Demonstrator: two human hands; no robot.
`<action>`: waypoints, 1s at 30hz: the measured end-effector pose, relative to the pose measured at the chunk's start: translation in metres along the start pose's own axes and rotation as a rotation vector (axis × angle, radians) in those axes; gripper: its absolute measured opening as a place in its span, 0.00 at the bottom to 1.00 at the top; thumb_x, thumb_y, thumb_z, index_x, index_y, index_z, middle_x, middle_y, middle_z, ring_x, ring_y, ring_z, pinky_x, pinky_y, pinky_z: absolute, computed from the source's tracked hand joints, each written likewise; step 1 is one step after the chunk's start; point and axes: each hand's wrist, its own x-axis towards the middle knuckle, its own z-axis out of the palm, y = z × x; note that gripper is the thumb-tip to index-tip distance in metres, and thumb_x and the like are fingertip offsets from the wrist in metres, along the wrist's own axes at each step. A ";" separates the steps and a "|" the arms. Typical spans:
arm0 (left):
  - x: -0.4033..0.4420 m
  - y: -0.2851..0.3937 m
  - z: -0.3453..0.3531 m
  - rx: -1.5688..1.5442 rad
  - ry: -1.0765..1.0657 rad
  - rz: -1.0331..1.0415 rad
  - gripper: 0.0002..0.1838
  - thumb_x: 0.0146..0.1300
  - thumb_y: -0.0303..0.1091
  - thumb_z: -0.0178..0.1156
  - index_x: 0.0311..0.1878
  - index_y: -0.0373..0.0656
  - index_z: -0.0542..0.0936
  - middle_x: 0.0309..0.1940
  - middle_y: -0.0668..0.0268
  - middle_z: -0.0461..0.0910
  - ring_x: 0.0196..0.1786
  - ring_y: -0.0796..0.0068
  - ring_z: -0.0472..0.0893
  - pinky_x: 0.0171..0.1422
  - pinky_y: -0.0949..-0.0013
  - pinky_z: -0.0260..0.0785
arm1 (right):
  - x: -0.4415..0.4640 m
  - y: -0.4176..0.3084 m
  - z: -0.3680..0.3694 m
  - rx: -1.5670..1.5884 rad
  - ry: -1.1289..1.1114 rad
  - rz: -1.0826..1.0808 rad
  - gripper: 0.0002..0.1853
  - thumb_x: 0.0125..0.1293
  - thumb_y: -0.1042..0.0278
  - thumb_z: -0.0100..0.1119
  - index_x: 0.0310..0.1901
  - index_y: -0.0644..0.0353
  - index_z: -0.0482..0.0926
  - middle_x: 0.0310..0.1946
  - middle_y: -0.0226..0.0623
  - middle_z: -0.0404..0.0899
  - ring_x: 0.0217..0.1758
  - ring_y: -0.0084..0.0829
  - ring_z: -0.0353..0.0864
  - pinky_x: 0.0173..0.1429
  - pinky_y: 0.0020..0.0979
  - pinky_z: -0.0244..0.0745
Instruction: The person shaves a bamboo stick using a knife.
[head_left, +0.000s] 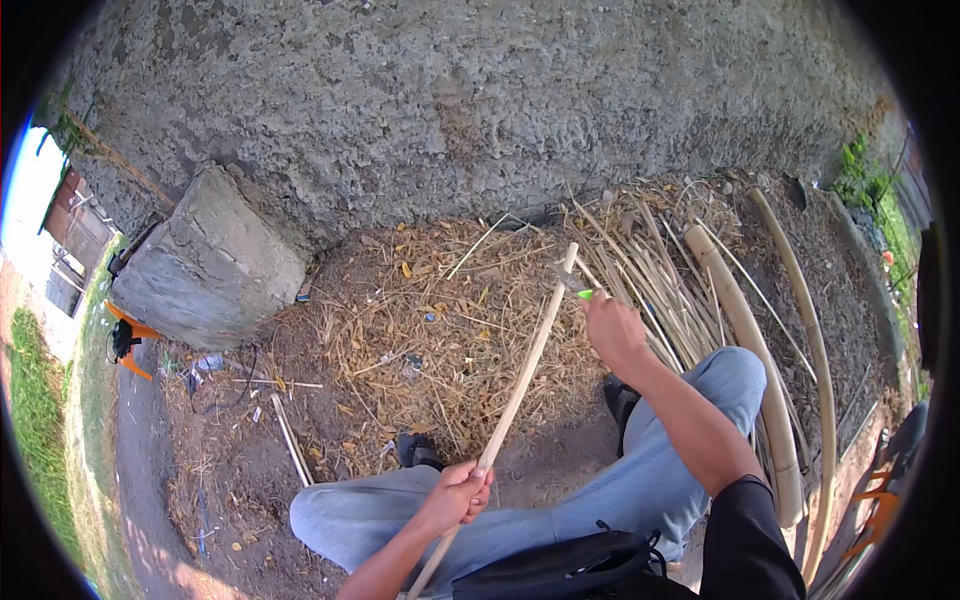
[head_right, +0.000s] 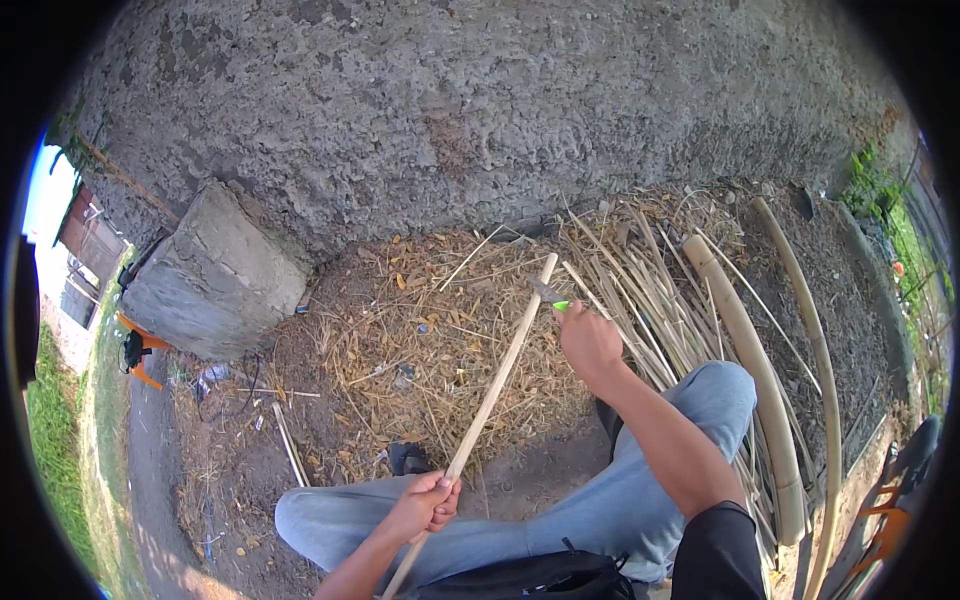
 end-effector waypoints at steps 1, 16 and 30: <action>0.000 -0.003 -0.001 0.007 -0.008 -0.013 0.09 0.82 0.38 0.42 0.44 0.46 0.68 0.22 0.76 0.59 0.19 0.88 0.54 0.20 0.77 0.42 | 0.006 0.008 0.001 -0.026 0.004 0.086 0.21 0.81 0.49 0.42 0.38 0.61 0.70 0.23 0.43 0.82 0.22 0.43 0.85 0.24 0.42 0.78; -0.002 0.008 -0.014 -0.170 -0.049 0.001 0.10 0.82 0.39 0.43 0.45 0.45 0.69 0.21 0.76 0.59 0.18 0.88 0.53 0.19 0.76 0.40 | -0.050 -0.051 0.007 0.108 0.026 -0.209 0.22 0.79 0.48 0.46 0.36 0.60 0.72 0.23 0.44 0.82 0.18 0.42 0.83 0.18 0.42 0.75; -0.007 0.002 -0.008 -0.085 -0.028 -0.069 0.10 0.82 0.38 0.42 0.45 0.45 0.69 0.21 0.76 0.60 0.17 0.87 0.53 0.19 0.76 0.41 | -0.012 -0.010 0.020 0.073 -0.025 0.089 0.21 0.80 0.49 0.45 0.36 0.60 0.72 0.20 0.41 0.80 0.20 0.41 0.84 0.20 0.42 0.74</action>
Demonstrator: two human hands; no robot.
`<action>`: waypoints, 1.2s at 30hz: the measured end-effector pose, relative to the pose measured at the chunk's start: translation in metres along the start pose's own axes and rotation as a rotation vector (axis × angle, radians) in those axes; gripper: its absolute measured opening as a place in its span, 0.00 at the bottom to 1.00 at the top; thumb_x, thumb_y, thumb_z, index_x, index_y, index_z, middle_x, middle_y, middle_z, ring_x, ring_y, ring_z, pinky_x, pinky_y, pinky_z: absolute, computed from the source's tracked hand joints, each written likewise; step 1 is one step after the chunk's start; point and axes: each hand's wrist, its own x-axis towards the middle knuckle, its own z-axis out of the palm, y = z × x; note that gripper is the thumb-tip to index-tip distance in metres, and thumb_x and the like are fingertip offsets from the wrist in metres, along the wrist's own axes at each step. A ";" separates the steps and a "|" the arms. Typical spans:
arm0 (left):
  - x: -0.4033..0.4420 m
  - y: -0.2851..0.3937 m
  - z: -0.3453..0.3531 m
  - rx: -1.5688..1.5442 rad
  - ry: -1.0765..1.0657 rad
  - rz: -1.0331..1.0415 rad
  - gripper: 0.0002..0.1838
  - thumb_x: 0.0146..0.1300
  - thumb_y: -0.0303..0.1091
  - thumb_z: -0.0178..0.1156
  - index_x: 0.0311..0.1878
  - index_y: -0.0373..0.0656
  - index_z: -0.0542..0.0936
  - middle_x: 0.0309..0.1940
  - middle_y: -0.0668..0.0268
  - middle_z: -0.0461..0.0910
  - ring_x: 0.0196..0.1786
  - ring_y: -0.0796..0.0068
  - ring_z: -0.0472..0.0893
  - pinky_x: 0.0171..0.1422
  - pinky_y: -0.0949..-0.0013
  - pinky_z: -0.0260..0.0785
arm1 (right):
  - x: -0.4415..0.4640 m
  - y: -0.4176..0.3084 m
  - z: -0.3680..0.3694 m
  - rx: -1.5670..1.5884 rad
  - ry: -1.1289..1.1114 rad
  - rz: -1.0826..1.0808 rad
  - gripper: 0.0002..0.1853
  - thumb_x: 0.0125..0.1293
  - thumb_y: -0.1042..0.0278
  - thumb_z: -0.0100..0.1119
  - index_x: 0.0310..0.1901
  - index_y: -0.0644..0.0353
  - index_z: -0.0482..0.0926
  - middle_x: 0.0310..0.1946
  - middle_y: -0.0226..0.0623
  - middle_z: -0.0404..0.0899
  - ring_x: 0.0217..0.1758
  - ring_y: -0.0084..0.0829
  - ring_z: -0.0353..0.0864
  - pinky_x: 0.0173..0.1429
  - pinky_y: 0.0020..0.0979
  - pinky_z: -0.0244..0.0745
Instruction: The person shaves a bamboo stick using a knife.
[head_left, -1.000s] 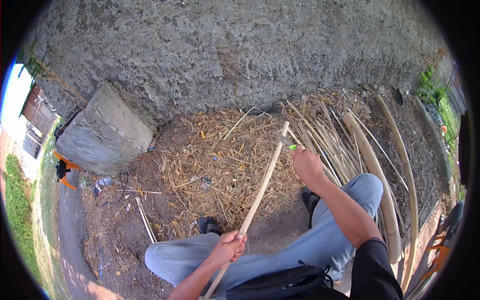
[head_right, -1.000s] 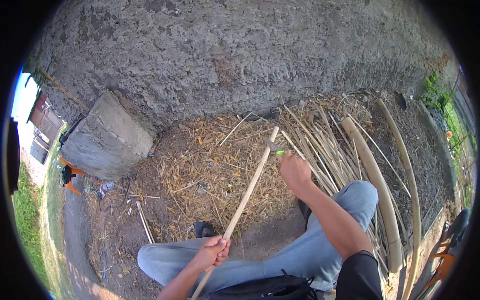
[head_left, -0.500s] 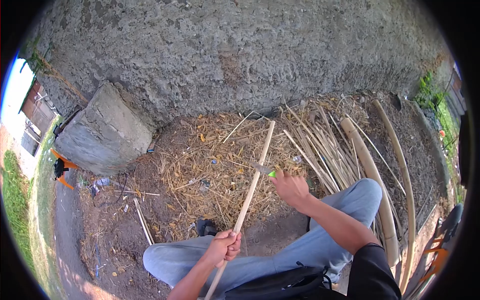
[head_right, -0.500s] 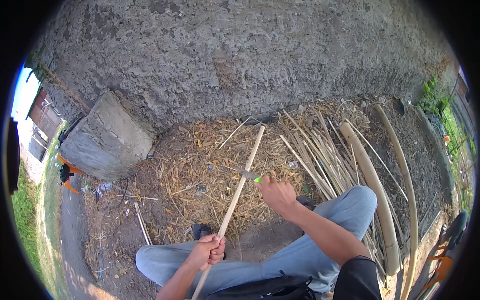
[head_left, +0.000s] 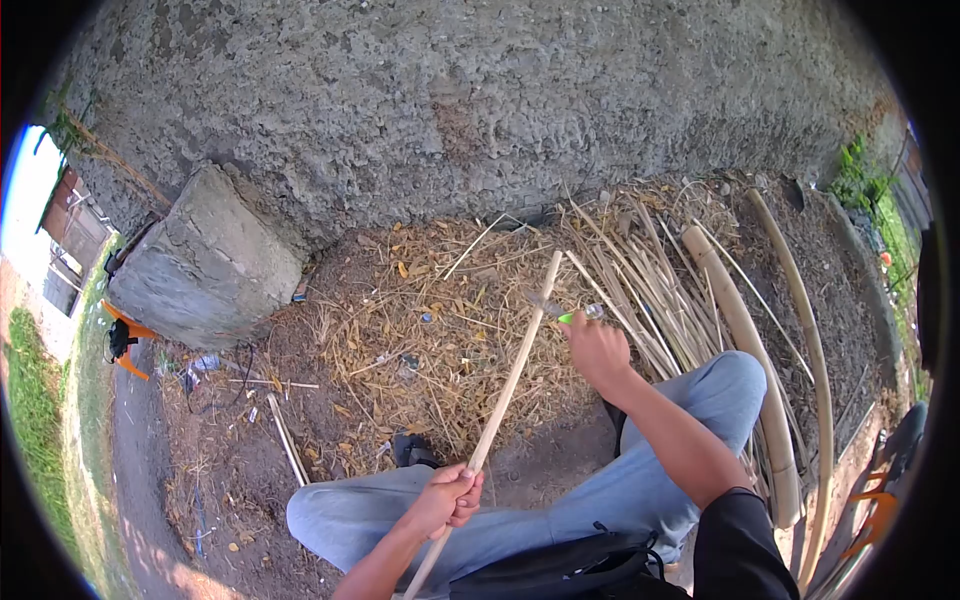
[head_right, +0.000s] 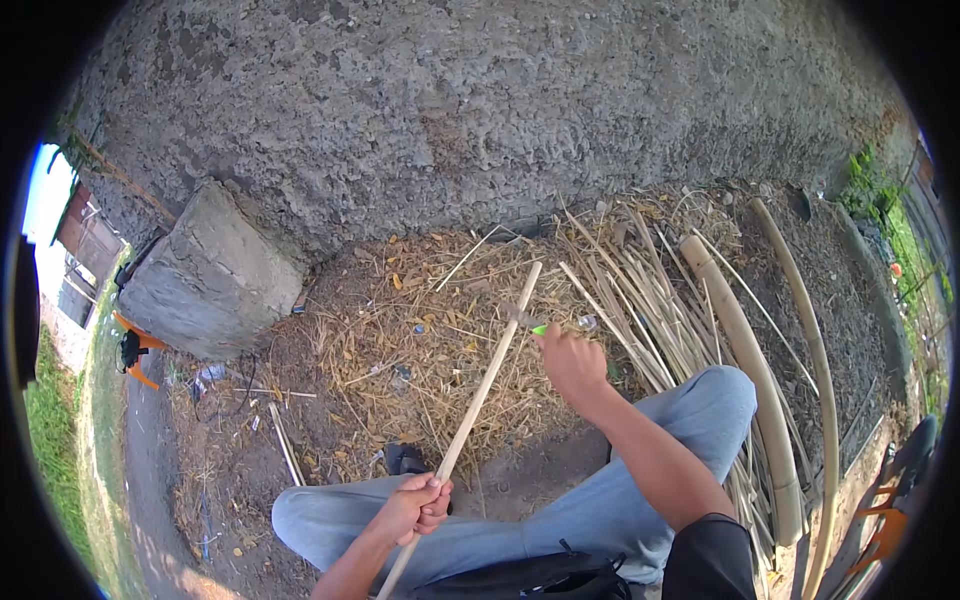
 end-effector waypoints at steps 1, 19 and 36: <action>0.002 -0.001 0.003 0.044 0.006 -0.033 0.10 0.82 0.38 0.42 0.45 0.45 0.69 0.21 0.76 0.60 0.18 0.88 0.53 0.19 0.76 0.41 | 0.003 0.012 0.002 -0.001 0.003 0.007 0.21 0.80 0.49 0.45 0.36 0.60 0.72 0.20 0.41 0.80 0.20 0.41 0.84 0.20 0.42 0.74; 0.002 0.005 -0.007 0.015 -0.022 0.023 0.10 0.82 0.38 0.41 0.44 0.45 0.69 0.21 0.77 0.59 0.18 0.88 0.53 0.18 0.77 0.42 | -0.052 -0.037 -0.011 0.024 0.150 -0.377 0.19 0.78 0.50 0.49 0.37 0.59 0.72 0.19 0.40 0.79 0.16 0.40 0.80 0.18 0.41 0.72; -0.026 -0.025 -0.020 0.029 -0.021 -0.087 0.12 0.82 0.40 0.41 0.43 0.44 0.68 0.20 0.76 0.57 0.18 0.86 0.52 0.19 0.76 0.43 | 0.013 0.056 0.011 -0.102 0.132 0.010 0.22 0.80 0.48 0.45 0.34 0.58 0.72 0.19 0.41 0.81 0.17 0.38 0.83 0.18 0.38 0.74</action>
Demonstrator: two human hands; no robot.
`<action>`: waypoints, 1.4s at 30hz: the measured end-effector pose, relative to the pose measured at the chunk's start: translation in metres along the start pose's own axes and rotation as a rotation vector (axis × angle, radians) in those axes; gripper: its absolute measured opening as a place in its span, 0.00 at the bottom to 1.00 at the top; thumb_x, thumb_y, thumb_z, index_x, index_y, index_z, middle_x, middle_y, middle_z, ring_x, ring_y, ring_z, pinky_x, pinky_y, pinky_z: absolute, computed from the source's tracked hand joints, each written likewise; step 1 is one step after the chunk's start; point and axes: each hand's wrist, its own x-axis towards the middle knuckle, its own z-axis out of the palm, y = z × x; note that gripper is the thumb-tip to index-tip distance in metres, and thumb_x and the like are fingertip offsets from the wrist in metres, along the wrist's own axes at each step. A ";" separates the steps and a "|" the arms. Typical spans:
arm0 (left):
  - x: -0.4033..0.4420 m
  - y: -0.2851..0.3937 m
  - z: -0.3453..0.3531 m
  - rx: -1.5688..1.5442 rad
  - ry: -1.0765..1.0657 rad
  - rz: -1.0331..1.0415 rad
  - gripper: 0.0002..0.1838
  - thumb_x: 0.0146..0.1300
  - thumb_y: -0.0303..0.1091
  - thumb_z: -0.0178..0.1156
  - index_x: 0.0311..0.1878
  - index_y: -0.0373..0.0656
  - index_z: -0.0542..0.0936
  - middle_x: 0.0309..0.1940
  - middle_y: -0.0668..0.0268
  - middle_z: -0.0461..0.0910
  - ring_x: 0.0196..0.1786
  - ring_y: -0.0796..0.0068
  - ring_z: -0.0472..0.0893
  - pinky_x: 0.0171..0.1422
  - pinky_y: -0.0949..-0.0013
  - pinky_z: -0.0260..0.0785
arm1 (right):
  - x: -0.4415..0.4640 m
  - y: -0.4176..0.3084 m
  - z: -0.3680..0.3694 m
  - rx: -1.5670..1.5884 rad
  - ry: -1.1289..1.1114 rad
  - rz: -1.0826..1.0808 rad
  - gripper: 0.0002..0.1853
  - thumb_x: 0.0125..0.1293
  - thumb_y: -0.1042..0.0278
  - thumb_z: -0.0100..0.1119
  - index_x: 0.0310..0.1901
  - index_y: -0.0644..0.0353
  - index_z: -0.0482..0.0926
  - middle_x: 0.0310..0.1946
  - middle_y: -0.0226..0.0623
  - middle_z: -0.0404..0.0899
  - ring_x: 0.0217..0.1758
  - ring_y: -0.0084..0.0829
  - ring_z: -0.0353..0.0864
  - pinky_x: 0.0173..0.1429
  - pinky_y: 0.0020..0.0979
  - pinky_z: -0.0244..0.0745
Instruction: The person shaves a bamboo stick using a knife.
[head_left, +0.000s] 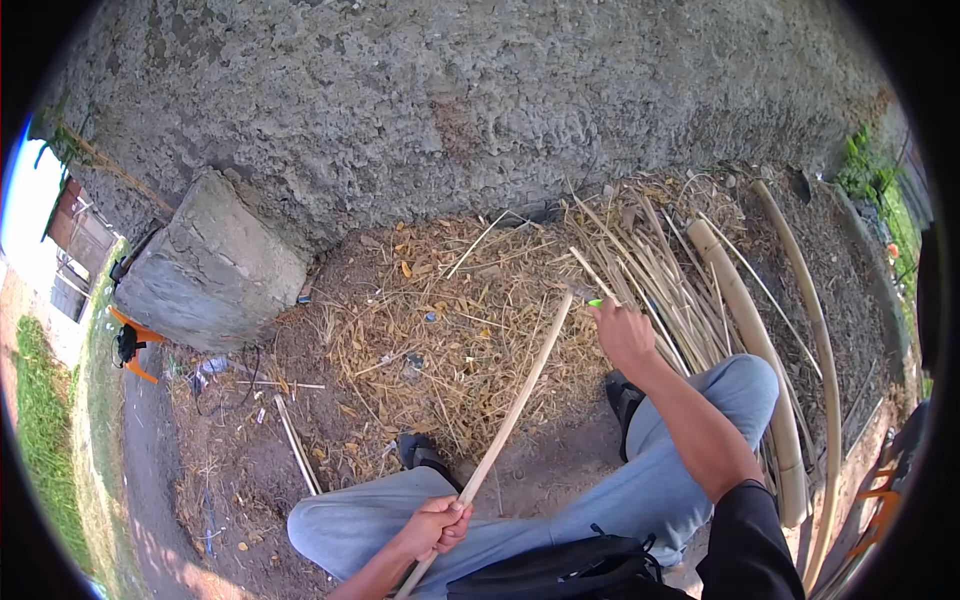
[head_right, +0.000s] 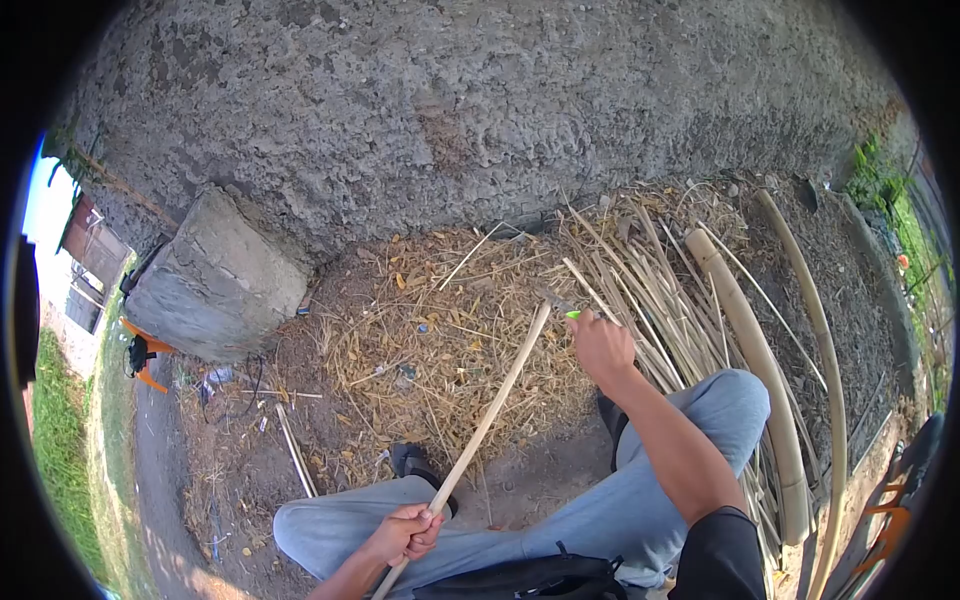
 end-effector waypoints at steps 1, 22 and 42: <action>0.002 -0.003 -0.003 -0.009 0.034 -0.020 0.12 0.81 0.40 0.42 0.43 0.44 0.69 0.19 0.75 0.58 0.18 0.86 0.52 0.19 0.76 0.43 | -0.005 -0.013 -0.007 -0.001 0.004 0.002 0.22 0.80 0.48 0.45 0.34 0.58 0.72 0.19 0.41 0.81 0.17 0.38 0.83 0.18 0.38 0.74; 0.032 0.014 0.006 -0.013 0.146 0.332 0.15 0.82 0.42 0.45 0.53 0.39 0.72 0.24 0.71 0.65 0.20 0.87 0.56 0.22 0.78 0.54 | -0.055 -0.083 -0.036 0.454 -0.032 0.009 0.18 0.78 0.55 0.49 0.38 0.63 0.75 0.20 0.49 0.81 0.21 0.53 0.81 0.25 0.50 0.76; 0.054 0.022 0.034 0.134 0.325 0.447 0.13 0.82 0.39 0.45 0.42 0.43 0.71 0.27 0.71 0.68 0.21 0.88 0.61 0.22 0.80 0.55 | -0.117 -0.142 -0.035 0.673 -0.144 -0.358 0.13 0.70 0.57 0.61 0.36 0.59 0.78 0.26 0.42 0.82 0.20 0.46 0.82 0.21 0.45 0.74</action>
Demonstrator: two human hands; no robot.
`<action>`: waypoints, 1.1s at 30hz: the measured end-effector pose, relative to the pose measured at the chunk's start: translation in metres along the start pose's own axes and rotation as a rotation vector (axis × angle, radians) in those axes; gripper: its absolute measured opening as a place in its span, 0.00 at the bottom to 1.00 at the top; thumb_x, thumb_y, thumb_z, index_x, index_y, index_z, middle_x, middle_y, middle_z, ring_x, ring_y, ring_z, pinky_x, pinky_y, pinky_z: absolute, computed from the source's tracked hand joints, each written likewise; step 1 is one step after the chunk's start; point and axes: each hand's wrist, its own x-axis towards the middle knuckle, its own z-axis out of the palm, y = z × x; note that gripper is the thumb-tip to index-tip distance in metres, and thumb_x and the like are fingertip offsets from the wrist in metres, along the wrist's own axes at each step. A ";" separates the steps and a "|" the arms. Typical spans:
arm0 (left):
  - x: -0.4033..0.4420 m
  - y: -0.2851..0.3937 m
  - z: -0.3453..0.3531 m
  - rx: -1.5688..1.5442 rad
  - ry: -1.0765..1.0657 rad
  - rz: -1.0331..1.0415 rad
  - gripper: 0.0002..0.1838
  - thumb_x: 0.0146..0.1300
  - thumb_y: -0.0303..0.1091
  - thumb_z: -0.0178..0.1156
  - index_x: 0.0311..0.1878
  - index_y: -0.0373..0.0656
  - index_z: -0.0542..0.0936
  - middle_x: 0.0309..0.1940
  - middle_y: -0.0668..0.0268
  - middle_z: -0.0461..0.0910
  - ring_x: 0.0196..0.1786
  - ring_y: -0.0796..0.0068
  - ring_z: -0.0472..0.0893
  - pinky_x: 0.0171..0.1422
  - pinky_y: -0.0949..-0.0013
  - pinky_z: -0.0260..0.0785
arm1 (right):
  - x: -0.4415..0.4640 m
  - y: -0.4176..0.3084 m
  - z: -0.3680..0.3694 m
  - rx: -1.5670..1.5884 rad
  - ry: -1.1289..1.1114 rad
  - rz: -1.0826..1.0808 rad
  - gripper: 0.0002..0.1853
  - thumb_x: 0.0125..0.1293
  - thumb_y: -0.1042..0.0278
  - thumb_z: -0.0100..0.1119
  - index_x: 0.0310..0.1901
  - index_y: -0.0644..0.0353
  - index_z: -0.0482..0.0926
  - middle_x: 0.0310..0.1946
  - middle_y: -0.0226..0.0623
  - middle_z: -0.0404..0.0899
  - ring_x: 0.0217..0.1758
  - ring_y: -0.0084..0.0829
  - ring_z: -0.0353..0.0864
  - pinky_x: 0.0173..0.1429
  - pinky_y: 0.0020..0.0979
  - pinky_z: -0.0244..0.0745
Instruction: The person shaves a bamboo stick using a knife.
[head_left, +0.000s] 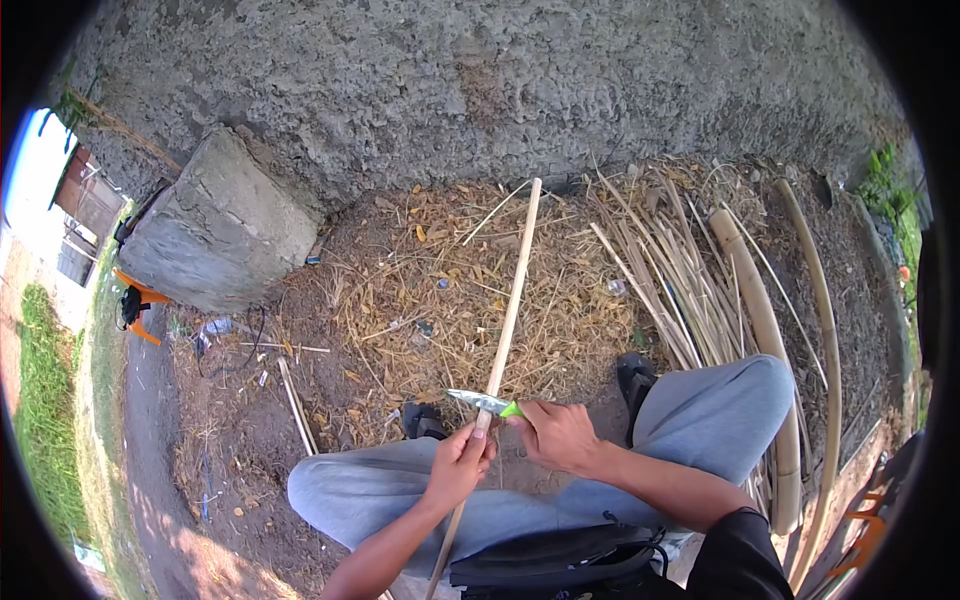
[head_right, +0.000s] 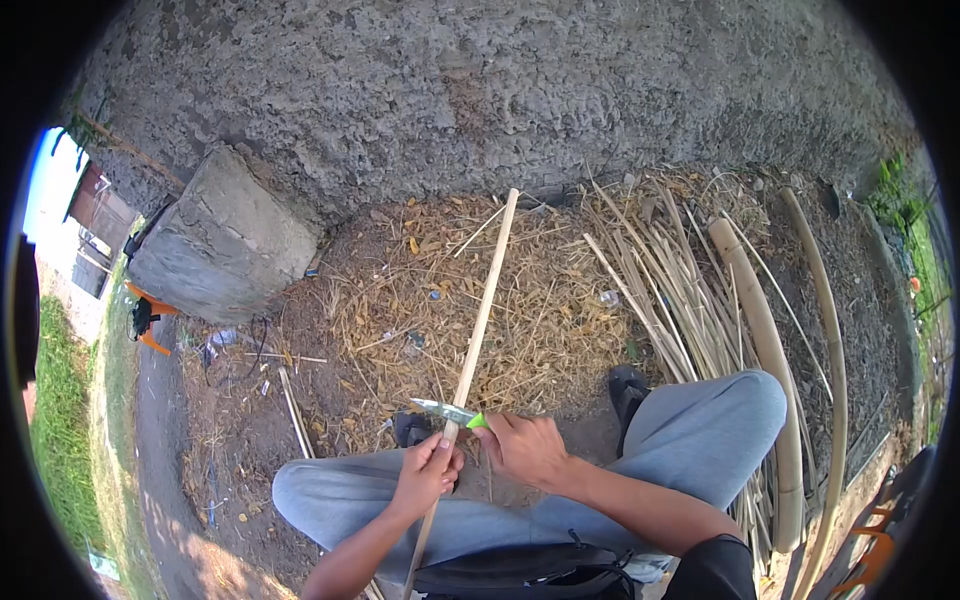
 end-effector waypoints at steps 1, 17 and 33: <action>0.001 -0.001 -0.001 -0.027 -0.027 0.033 0.13 0.82 0.40 0.45 0.42 0.43 0.71 0.27 0.71 0.68 0.21 0.88 0.61 0.23 0.80 0.55 | 0.002 0.002 -0.002 0.020 0.035 0.000 0.15 0.71 0.56 0.60 0.34 0.60 0.76 0.24 0.42 0.81 0.18 0.47 0.81 0.20 0.46 0.74; 0.005 0.000 -0.004 0.157 0.081 0.220 0.12 0.81 0.37 0.48 0.44 0.41 0.77 0.23 0.76 0.67 0.19 0.91 0.61 0.19 0.80 0.52 | 0.022 -0.004 -0.003 -0.019 0.187 -0.064 0.14 0.68 0.54 0.65 0.40 0.58 0.84 0.21 0.35 0.81 0.15 0.38 0.80 0.16 0.40 0.71; -0.013 0.004 -0.006 0.221 0.030 0.167 0.12 0.80 0.35 0.51 0.43 0.38 0.79 0.23 0.77 0.70 0.23 0.91 0.65 0.27 0.79 0.59 | 0.018 -0.006 -0.022 -0.020 0.170 -0.068 0.13 0.69 0.55 0.65 0.36 0.57 0.84 0.19 0.37 0.81 0.14 0.39 0.78 0.15 0.39 0.69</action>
